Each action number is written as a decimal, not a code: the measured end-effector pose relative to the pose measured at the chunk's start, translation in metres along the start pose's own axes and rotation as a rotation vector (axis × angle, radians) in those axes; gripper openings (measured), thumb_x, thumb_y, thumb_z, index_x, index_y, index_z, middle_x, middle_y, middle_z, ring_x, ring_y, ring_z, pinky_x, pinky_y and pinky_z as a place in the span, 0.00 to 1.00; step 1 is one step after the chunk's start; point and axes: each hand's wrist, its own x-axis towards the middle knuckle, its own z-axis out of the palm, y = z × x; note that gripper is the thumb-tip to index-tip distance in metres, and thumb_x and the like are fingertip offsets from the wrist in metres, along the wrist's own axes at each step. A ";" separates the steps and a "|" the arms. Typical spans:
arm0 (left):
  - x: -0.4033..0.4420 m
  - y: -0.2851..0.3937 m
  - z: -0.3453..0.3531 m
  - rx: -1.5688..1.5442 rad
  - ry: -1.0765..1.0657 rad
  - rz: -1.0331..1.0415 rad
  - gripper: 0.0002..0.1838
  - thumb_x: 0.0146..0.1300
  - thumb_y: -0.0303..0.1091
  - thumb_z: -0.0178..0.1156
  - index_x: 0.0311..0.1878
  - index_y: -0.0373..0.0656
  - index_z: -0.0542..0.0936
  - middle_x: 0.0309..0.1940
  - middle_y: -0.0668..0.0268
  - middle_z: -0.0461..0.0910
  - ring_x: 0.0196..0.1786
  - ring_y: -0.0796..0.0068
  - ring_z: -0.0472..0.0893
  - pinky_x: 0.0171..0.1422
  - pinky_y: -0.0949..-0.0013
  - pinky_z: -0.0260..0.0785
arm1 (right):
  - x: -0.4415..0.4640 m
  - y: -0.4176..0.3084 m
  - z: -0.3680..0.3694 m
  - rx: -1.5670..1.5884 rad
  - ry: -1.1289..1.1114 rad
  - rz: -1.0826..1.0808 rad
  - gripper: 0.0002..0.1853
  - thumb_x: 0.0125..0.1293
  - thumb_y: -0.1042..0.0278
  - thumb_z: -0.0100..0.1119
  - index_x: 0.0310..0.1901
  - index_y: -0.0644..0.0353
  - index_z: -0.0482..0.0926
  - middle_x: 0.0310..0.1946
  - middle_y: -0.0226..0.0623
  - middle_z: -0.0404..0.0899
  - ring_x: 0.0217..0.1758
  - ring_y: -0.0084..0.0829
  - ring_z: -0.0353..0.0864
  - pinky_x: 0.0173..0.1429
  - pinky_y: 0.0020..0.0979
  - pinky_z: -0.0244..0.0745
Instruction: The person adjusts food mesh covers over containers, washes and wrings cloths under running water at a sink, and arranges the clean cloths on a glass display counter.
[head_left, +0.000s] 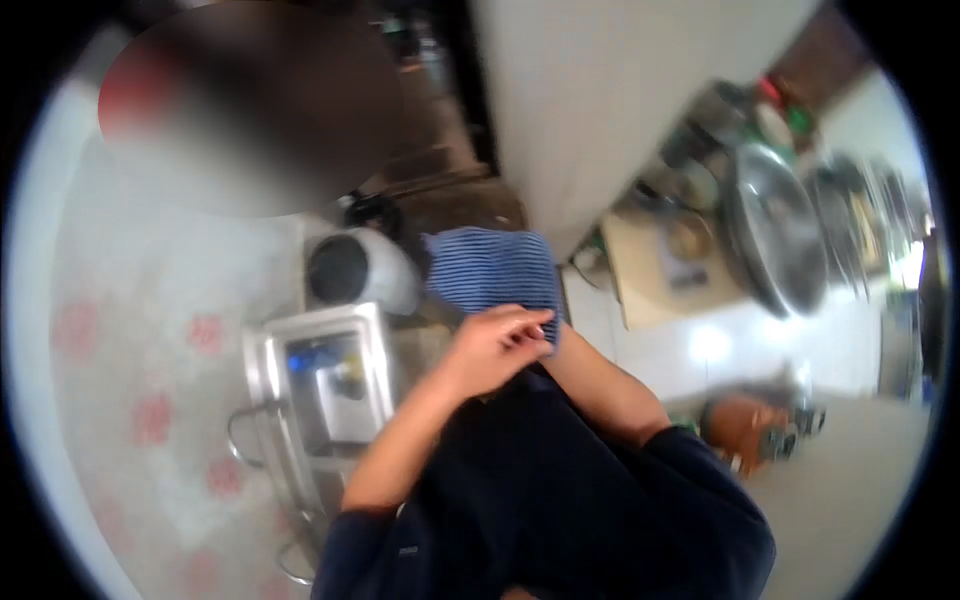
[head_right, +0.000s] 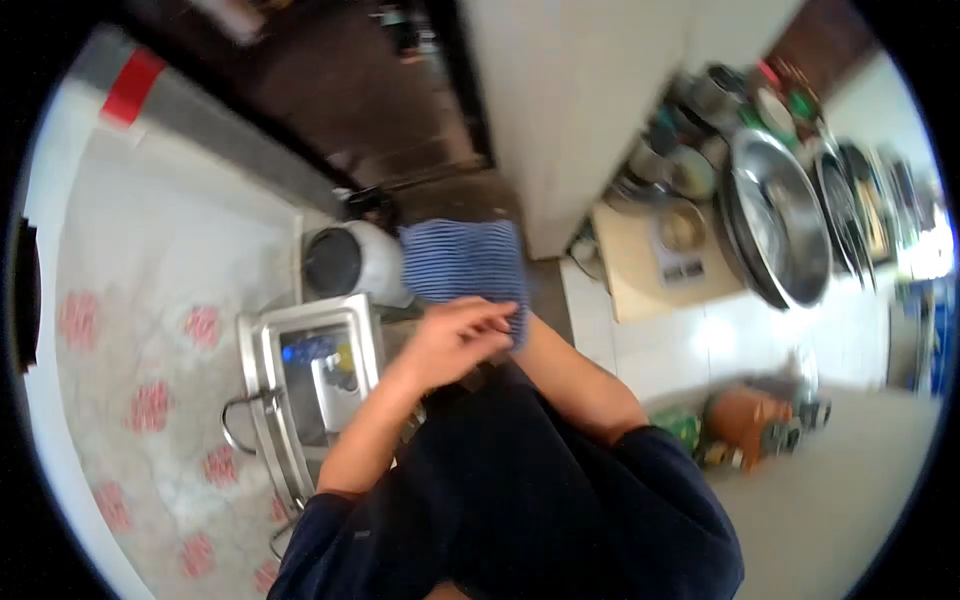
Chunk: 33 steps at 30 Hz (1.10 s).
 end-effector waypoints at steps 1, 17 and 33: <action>0.011 -0.004 0.001 -0.166 -0.048 -0.062 0.17 0.70 0.35 0.65 0.59 0.38 0.83 0.41 0.61 0.84 0.42 0.72 0.85 0.46 0.69 0.80 | -0.001 -0.016 -0.006 -0.173 0.052 -0.039 0.28 0.76 0.48 0.51 0.66 0.61 0.70 0.52 0.38 0.78 0.52 0.30 0.77 0.56 0.32 0.76; 0.182 -0.037 0.076 -1.521 -0.644 -0.142 0.39 0.75 0.63 0.48 0.71 0.35 0.68 0.65 0.47 0.75 0.67 0.50 0.75 0.69 0.48 0.71 | 0.065 0.090 -0.095 0.760 0.182 0.282 0.29 0.81 0.52 0.40 0.73 0.65 0.64 0.63 0.43 0.72 0.63 0.35 0.73 0.69 0.33 0.69; 0.150 -0.029 0.257 -1.259 -0.790 -0.925 0.17 0.77 0.39 0.53 0.56 0.35 0.78 0.55 0.58 0.82 0.61 0.65 0.79 0.75 0.60 0.67 | 0.001 0.143 -0.291 1.683 0.381 -0.402 0.18 0.82 0.63 0.44 0.65 0.61 0.73 0.63 0.40 0.76 0.65 0.36 0.75 0.74 0.39 0.69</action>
